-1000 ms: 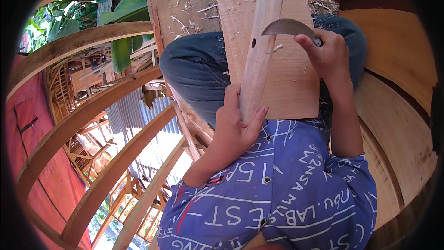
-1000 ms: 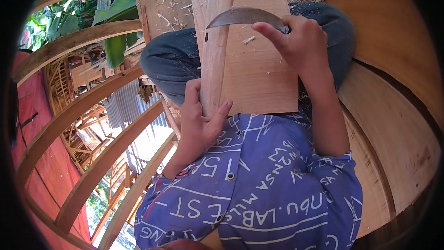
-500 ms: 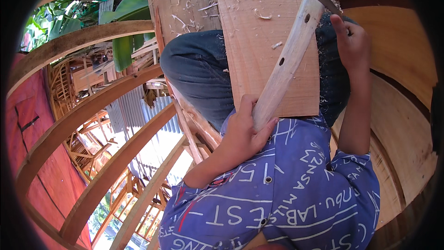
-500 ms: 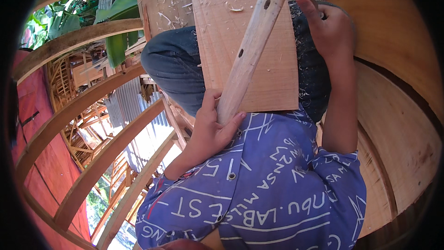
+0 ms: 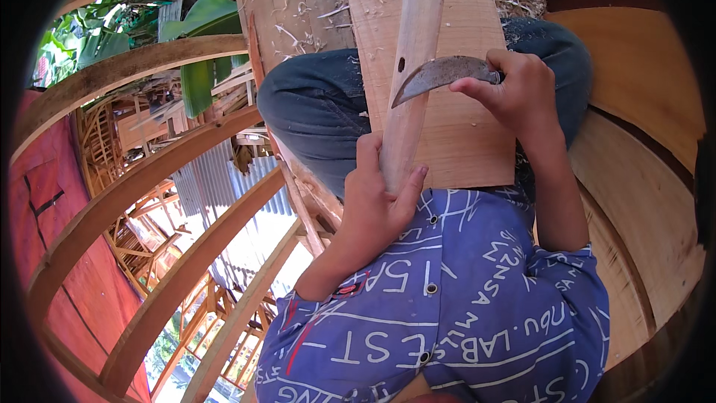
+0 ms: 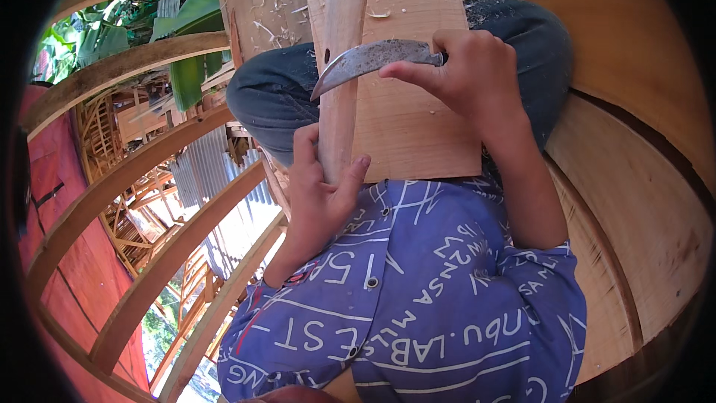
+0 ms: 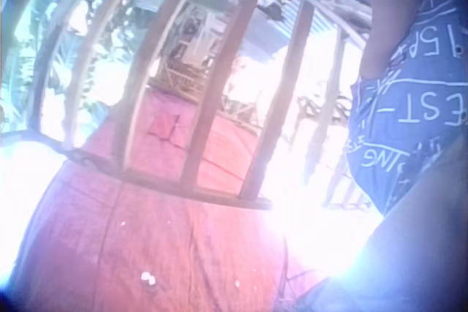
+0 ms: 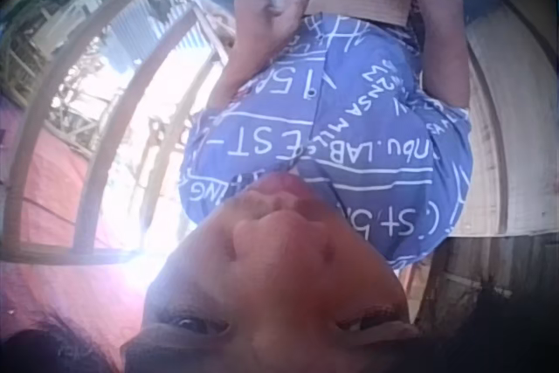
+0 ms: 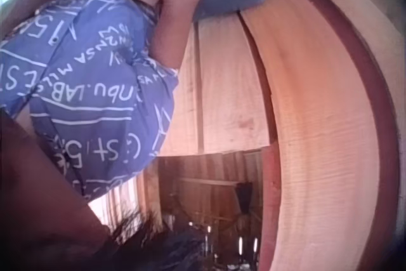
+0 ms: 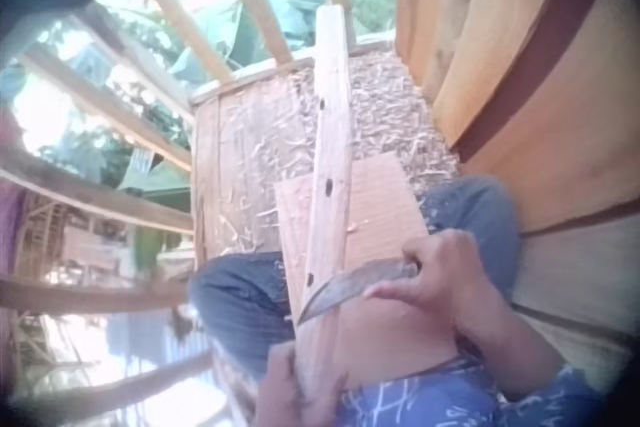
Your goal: The person sits cross-legged and uses a curved knife to shave and shape a long, thin piece of wood held against a wooden board. They repeatedly scrape the wood's surface, creating shavings, and occasionally rotate the piece to work on different sides.
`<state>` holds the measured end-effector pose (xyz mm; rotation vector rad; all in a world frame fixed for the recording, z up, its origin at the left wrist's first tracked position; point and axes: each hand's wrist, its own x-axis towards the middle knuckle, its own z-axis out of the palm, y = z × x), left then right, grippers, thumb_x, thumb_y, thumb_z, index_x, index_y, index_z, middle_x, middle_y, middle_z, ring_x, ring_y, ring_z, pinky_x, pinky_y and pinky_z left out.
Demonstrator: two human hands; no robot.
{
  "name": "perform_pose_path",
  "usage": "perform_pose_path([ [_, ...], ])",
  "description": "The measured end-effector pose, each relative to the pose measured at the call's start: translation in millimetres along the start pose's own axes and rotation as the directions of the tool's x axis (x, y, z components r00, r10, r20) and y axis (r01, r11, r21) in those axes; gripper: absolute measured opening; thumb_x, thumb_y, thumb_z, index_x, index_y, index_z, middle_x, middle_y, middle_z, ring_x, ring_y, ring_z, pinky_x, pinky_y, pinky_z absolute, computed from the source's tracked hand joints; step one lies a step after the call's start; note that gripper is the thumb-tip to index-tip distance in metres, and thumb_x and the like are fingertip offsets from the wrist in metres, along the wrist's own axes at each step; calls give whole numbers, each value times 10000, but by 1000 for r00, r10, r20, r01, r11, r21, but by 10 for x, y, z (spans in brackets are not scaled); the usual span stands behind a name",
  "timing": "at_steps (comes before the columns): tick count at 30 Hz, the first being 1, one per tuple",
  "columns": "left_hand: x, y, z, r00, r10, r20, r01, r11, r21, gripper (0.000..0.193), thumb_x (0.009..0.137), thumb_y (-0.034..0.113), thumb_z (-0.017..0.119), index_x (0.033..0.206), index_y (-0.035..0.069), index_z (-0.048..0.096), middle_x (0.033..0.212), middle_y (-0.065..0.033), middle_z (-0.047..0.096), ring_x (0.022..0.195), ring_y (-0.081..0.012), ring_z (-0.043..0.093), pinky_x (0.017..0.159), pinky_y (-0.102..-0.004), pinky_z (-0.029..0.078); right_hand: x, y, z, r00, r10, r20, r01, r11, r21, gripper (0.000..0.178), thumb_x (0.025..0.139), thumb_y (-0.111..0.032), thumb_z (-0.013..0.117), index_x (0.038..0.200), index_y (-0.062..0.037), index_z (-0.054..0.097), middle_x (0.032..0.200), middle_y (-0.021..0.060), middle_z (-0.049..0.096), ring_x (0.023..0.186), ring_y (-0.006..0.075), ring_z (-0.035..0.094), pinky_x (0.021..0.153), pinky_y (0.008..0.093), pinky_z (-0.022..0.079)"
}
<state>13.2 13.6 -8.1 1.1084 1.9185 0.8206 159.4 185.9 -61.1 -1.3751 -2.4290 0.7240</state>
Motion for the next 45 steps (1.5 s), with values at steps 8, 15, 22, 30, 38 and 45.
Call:
perform_pose_path([
  [8,3,-73,4,997,77,18,-76,997,-19,455,831,112,669,1138,-23,361,804,-255,570,670,-407,649,551,-374,489,109,95,-11,999,17,-38,-20,997,-69,774,585,-807,630,527,-37,570,459,112,504,458,271,567,463,347,448],
  [15,9,-84,25,996,88,20,-87,996,-35,466,828,106,674,1141,-30,356,818,-253,564,673,-409,647,556,-380,488,152,168,50,997,15,-74,-18,999,-35,762,580,-796,648,522,-45,537,460,99,489,443,250,538,454,336,431],
  [22,-18,-30,-1,999,35,37,-34,999,-26,456,833,115,675,1129,-28,359,773,-251,565,659,-410,643,549,-380,483,222,212,41,991,24,-132,-28,999,-29,754,582,-793,652,523,-52,526,459,83,484,437,236,524,445,334,419],
  [30,-73,-9,9,995,-59,78,65,995,-78,454,830,116,686,1156,-30,404,923,-189,584,814,-224,620,719,-311,472,194,204,-32,992,97,-84,-101,994,-49,758,667,-766,614,565,-23,504,480,83,443,459,212,465,474,342,395],
  [38,-203,-52,127,992,12,129,2,994,-107,454,833,135,677,1127,-34,377,818,-255,588,716,-366,638,604,-386,489,475,692,-156,917,378,-128,-352,917,188,765,807,-725,525,574,-10,385,544,-3,303,559,96,312,486,314,297],
  [45,90,-120,98,996,-51,69,66,970,-234,457,820,137,709,1128,-4,403,858,-158,580,783,-218,615,683,-318,475,297,208,-23,956,286,58,-286,881,376,565,865,-490,639,680,34,536,513,31,390,546,80,362,480,295,347],
])
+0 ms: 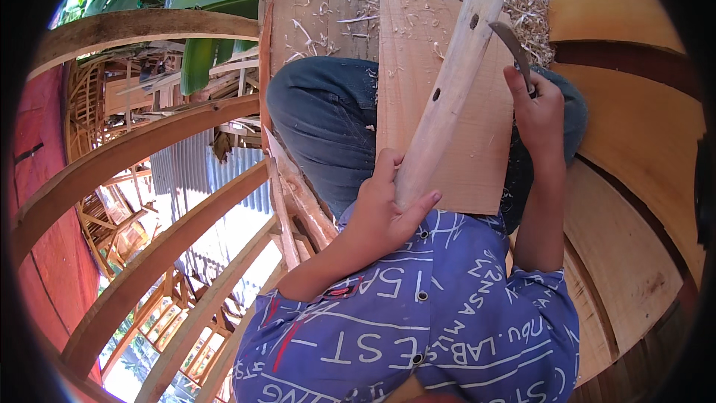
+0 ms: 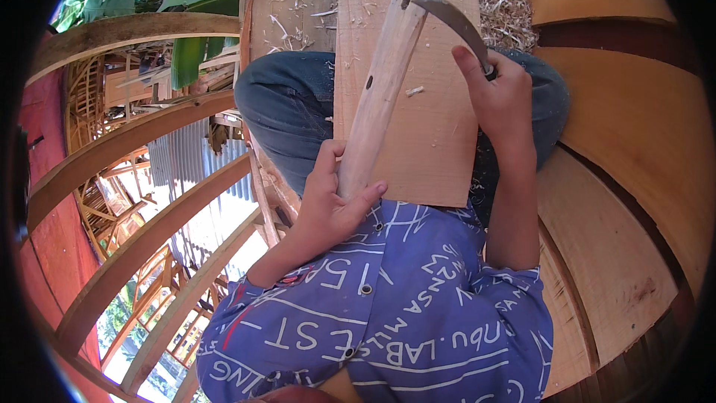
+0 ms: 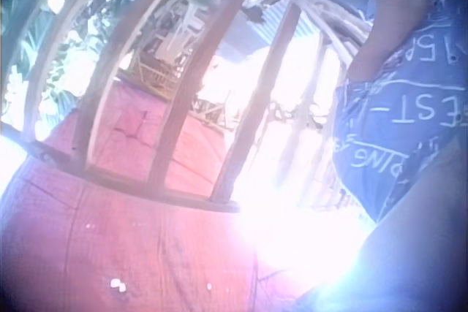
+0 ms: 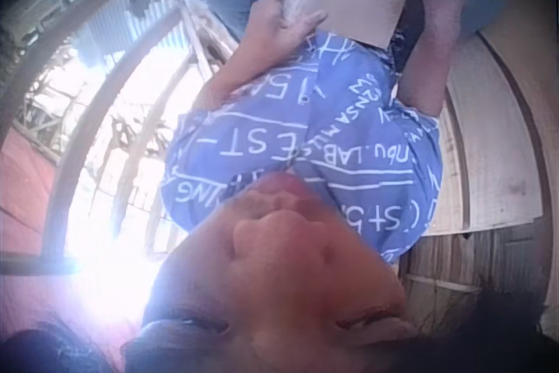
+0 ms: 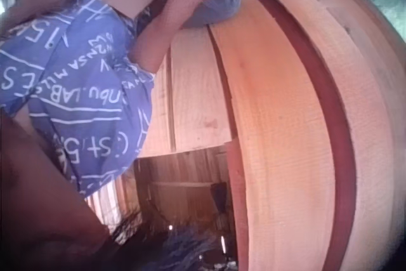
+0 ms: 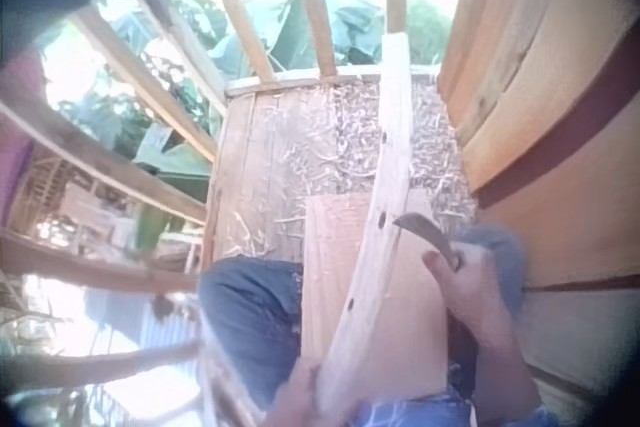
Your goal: The person sits cross-legged and uses a curved knife to shave and shape a long, thin piece of wood held against a wooden board. They repeatedly scrape the wood's surface, creating shavings, and occasionally rotate the piece to work on different sides.
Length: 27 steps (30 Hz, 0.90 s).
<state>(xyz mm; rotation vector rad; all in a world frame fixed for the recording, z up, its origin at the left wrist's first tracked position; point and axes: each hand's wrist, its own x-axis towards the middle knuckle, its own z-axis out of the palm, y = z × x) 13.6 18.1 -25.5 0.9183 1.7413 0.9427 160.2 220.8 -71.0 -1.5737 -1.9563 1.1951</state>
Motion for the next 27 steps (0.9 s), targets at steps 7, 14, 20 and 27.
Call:
perform_pose_path([
  [7,119,-54,-155,1000,-10,24,14,985,-171,427,822,245,714,1060,-6,464,830,-150,576,763,-228,587,674,-352,457,-520,-155,275,957,-205,206,160,963,216,304,946,-249,556,787,10,547,588,-3,433,560,60,384,494,257,318],
  [14,214,-170,-181,890,119,441,157,827,-540,537,864,199,633,1293,0,379,752,-56,547,565,-145,548,480,-291,426,-313,12,120,998,-9,65,-18,918,396,313,981,-293,511,774,-59,510,611,-39,435,469,21,366,413,179,235],
  [20,387,-216,-118,871,71,486,202,850,-486,582,842,153,620,1356,72,357,725,-40,539,564,-123,547,504,-272,439,-330,-243,53,999,-37,40,19,926,378,218,948,-190,583,785,-59,523,565,-46,445,435,16,363,402,178,249],
  [27,485,-185,-173,988,115,-106,-113,993,22,302,802,211,670,981,9,533,747,-255,606,735,-445,610,623,-463,470,-376,-435,88,945,-214,246,218,976,11,274,917,-204,627,750,-3,546,568,-52,380,550,25,319,470,234,252],
])
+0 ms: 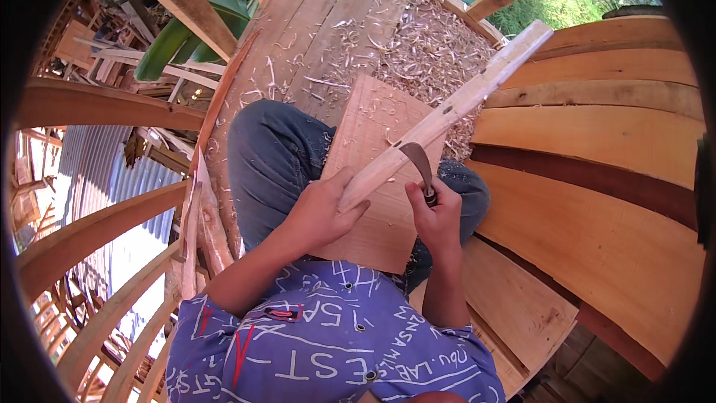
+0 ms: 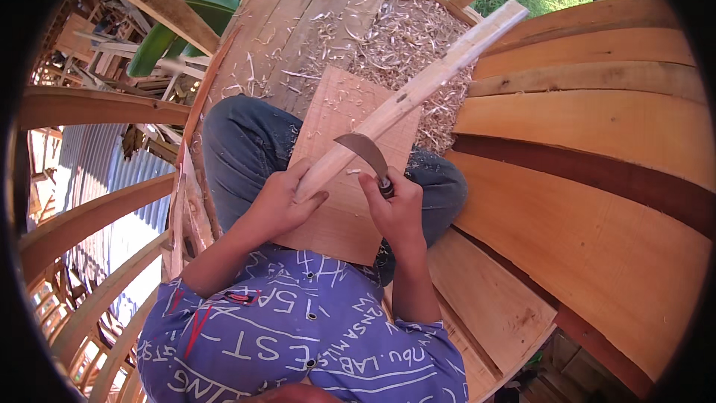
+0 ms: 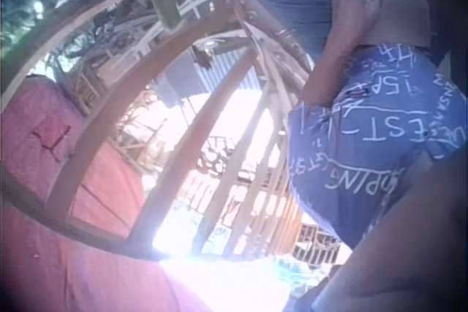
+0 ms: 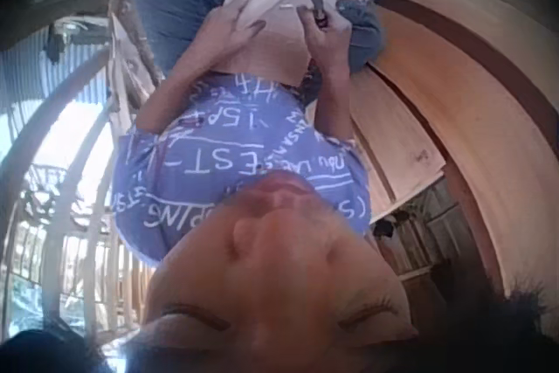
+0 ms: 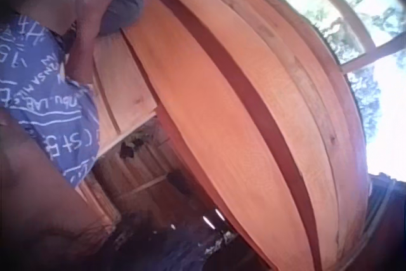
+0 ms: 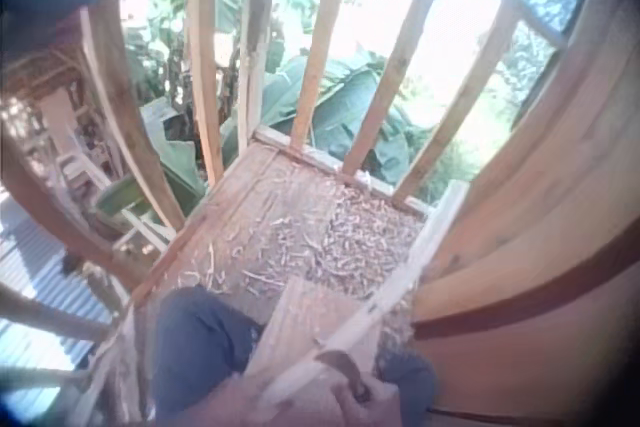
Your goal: The person sits cross-legged and uses a curved knife to shave and shape a long, thin piece of wood held against a wooden board. They repeatedly scrape the wood's surface, creating shavings, and occasionally rotate the piece to work on different sides.
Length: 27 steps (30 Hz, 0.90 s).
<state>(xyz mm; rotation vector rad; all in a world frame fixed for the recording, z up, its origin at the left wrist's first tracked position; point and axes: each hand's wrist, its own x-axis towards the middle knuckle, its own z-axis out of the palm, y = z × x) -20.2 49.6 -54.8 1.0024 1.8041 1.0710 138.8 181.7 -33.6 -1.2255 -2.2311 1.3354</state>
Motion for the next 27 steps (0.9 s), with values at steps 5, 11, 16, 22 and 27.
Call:
perform_pose_path([
  [5,-2,-110,-72,998,-40,53,41,999,-11,317,811,241,679,951,-3,531,720,-263,591,720,-448,606,617,-449,470,-23,30,-46,998,-25,-60,22,999,-49,349,966,-272,518,783,25,525,563,58,413,537,115,374,484,298,332],
  [11,-205,-163,-306,972,-215,96,222,973,-70,272,823,207,670,897,-12,527,674,-185,539,595,-236,517,603,-354,436,-94,156,25,999,-8,-41,-2,969,-245,377,933,-298,571,738,19,518,561,193,500,474,329,498,472,380,390],
  [16,-247,-257,-377,964,-244,106,251,966,-58,268,836,201,654,911,-20,522,705,-192,534,617,-235,492,625,-357,432,-106,75,210,996,-42,74,69,910,-408,417,886,-381,615,698,-16,542,595,184,546,553,365,570,493,413,437],
  [22,-246,-355,-318,964,-234,129,239,971,-17,331,847,267,647,913,-17,490,706,-283,558,718,-478,561,622,-443,446,68,101,266,988,-154,-12,120,814,-569,479,849,-482,623,674,-38,576,568,156,563,531,346,589,464,402,447],
  [27,-261,-186,-298,968,-223,118,217,974,59,313,851,249,640,921,-13,485,690,-287,554,692,-479,562,601,-438,445,219,176,6,978,-155,-143,21,744,-668,503,829,-524,626,677,-46,598,557,145,569,515,324,588,450,395,436],
])
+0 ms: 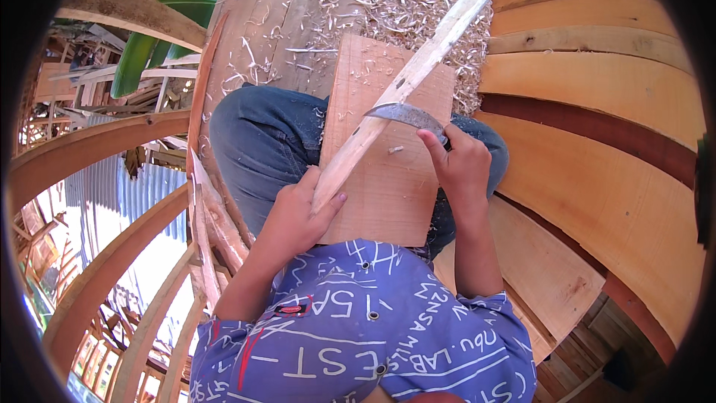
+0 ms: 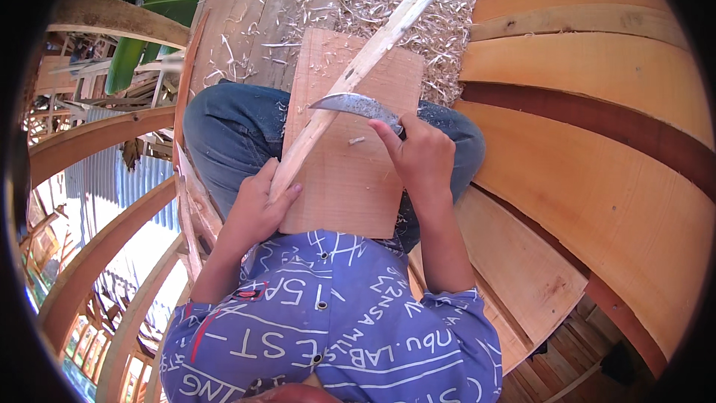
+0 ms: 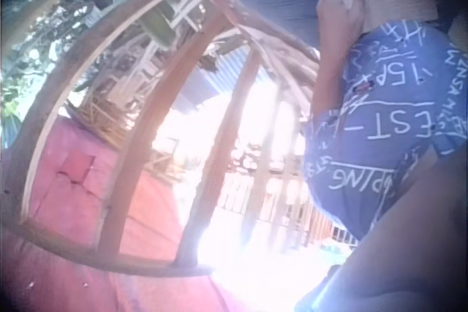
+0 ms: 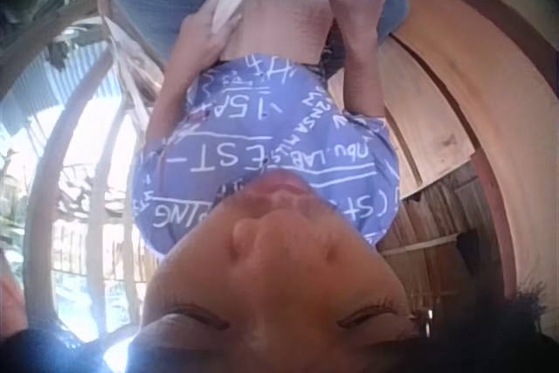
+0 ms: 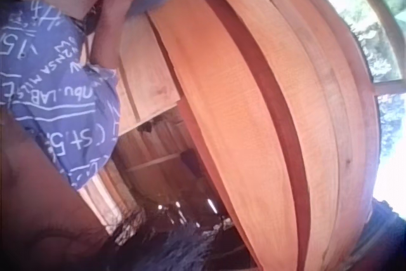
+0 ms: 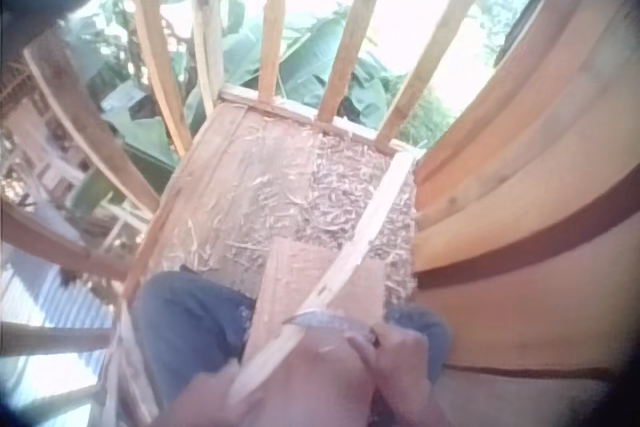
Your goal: The person sits cross-legged and uses a curved knife to shave and shape a long, thin piece of wood held against a wooden board. They repeatedly scrape the wood's surface, creating shavings, and occasionally rotate the piece to work on different sides.
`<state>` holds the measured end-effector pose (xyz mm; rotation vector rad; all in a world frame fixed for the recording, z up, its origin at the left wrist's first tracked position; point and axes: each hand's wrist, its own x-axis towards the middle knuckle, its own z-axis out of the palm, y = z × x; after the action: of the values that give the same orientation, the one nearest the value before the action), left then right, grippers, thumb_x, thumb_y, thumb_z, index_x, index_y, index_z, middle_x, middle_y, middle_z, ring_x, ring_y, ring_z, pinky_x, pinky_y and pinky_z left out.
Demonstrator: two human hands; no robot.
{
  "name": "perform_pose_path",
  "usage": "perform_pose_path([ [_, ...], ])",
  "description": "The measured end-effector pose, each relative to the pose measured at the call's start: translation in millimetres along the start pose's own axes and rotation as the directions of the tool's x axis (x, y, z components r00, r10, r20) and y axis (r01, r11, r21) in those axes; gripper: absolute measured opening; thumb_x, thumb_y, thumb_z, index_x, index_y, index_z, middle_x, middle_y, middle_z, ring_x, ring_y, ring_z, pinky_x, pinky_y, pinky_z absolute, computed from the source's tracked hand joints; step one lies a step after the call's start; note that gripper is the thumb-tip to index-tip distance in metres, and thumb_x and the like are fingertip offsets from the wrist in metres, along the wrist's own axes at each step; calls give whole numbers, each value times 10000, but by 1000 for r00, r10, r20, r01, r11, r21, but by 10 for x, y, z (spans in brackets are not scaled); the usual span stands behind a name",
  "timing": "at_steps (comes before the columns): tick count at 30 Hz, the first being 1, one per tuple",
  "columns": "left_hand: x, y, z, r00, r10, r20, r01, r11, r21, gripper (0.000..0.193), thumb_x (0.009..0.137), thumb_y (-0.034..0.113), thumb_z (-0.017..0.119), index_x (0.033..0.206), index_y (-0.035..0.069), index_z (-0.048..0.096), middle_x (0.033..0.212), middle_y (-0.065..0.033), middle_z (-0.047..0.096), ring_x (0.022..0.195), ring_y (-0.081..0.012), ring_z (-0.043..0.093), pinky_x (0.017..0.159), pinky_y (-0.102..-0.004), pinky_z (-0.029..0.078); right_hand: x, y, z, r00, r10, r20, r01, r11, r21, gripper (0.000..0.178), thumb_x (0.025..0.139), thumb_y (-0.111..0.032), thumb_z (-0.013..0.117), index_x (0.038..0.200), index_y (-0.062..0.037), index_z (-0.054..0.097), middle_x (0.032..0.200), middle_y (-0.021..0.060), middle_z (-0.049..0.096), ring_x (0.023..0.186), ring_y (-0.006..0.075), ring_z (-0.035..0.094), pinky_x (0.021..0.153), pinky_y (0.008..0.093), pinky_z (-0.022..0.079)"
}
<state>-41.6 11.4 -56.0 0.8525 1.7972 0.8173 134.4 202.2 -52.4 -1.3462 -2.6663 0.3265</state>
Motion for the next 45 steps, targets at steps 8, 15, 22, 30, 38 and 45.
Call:
perform_pose_path([
  [8,-154,70,13,992,56,-116,-53,998,30,224,859,167,623,892,-11,492,622,-118,490,566,-189,472,541,-330,394,158,761,-239,852,476,-218,-428,873,235,630,869,-593,531,709,9,628,614,235,582,632,421,601,546,466,473],
  [15,-36,270,135,992,80,-98,-76,996,48,175,893,158,593,861,8,510,672,-4,461,636,-86,394,562,-263,354,-241,704,56,938,345,-16,-293,820,491,606,856,-563,571,778,30,665,669,258,600,683,424,619,613,454,492],
  [22,7,595,397,992,93,-88,-96,995,-29,204,895,183,601,902,-8,527,677,-22,495,636,-96,438,570,-283,385,-150,675,183,952,289,97,-253,572,780,533,870,-492,610,802,34,664,629,138,619,592,261,614,564,360,470],
  [30,-126,652,982,983,169,70,-181,955,235,421,902,357,595,1018,-17,442,702,-253,582,642,-438,592,574,-470,446,-442,239,191,950,194,243,-218,-143,965,304,867,-242,680,1051,-3,642,571,-44,495,396,24,404,376,200,320],
  [38,-593,1470,164,719,694,-15,-652,682,332,536,847,293,679,1195,-28,430,1075,-213,523,944,-298,572,829,-371,458,-495,397,543,964,168,205,-214,37,976,199,814,-138,645,954,-6,697,728,-13,604,613,54,514,552,221,418],
  [45,-890,2886,-515,437,860,264,-575,41,817,510,850,279,676,1185,-29,446,1068,-209,534,941,-291,577,826,-365,461,-459,367,483,933,140,332,-316,-127,940,279,798,-208,638,957,15,692,821,18,625,724,90,535,673,242,433],
])
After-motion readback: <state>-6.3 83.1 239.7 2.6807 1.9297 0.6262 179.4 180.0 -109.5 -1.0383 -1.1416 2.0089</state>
